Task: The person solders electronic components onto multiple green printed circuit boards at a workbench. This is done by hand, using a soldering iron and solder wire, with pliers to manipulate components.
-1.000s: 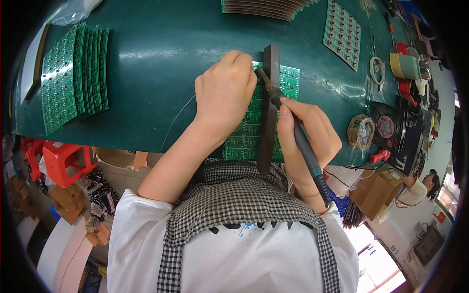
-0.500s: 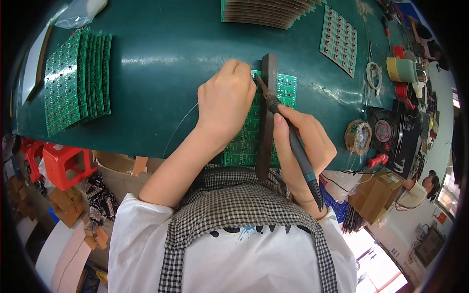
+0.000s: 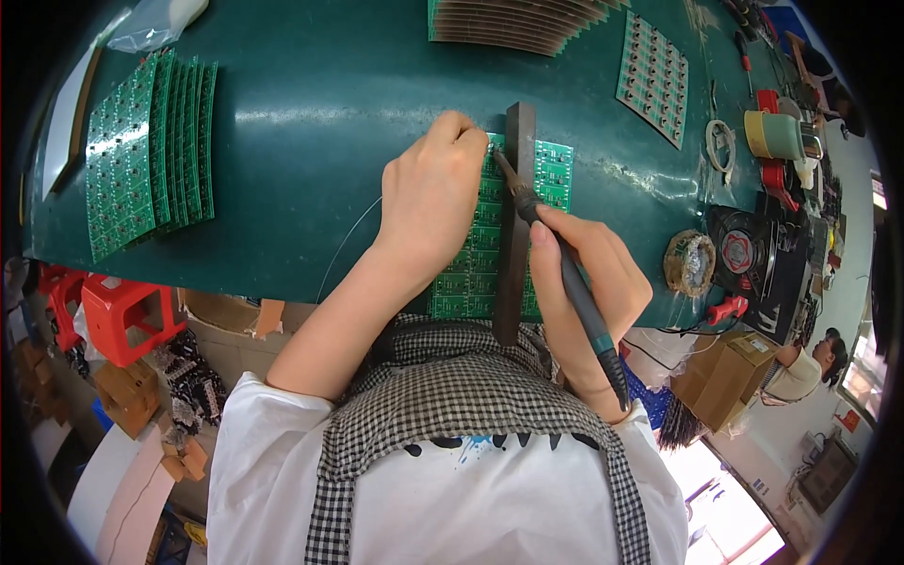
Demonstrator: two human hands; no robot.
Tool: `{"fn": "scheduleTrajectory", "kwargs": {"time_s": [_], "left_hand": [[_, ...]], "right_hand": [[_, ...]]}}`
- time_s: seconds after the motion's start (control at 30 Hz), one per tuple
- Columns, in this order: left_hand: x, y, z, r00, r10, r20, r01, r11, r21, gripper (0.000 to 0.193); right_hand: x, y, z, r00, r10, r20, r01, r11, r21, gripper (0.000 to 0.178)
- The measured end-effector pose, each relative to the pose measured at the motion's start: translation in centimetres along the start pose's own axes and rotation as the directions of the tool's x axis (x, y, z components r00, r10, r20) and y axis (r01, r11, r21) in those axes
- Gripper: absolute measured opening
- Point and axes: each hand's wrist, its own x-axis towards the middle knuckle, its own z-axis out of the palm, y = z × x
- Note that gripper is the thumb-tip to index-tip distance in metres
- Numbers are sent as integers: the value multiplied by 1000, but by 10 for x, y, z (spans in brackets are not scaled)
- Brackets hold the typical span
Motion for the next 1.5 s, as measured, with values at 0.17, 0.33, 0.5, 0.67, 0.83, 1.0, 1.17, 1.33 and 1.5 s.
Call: {"fn": "scheduleTrajectory", "kwargs": {"time_s": [0.17, 0.33, 0.5, 0.67, 0.83, 1.0, 1.17, 1.33, 1.5], "left_hand": [[0, 0, -1, 999, -36, 17, 37, 997, -69, 4], [4, 3, -6, 987, -134, 86, 147, 976, -160, 7], [1, 3, -1, 989, -125, 77, 131, 987, -92, 7], [1, 2, 0, 990, -114, 78, 120, 990, -73, 7], [1, 3, -2, 997, -23, 71, 26, 998, -51, 9], [4, 3, -7, 987, -128, 97, 142, 979, -146, 7], [4, 0, -7, 985, -140, 103, 158, 966, -206, 7], [1, -1, 2, 996, -77, 40, 81, 989, -124, 10], [1, 0, 0, 995, -74, 68, 82, 990, -119, 10]], "right_hand": [[-1, 2, -1, 1000, -6, -23, 6, 1000, -1, 18], [3, 1, -1, 1000, -27, 2, 27, 999, 17, 18], [4, 1, 1, 1000, -2, -1, 2, 1000, 19, 17], [4, 1, 1, 1000, 23, 6, -23, 999, 22, 16], [4, -2, -2, 998, 66, 20, -67, 998, 17, 16], [-1, -5, -8, 998, 65, 22, -65, 998, 3, 16], [1, -5, -7, 1000, 30, 0, -30, 999, -15, 16], [4, -2, -2, 1000, 21, 11, -21, 1000, 12, 16], [3, 0, 0, 999, 43, 15, -43, 999, 16, 16]]}}
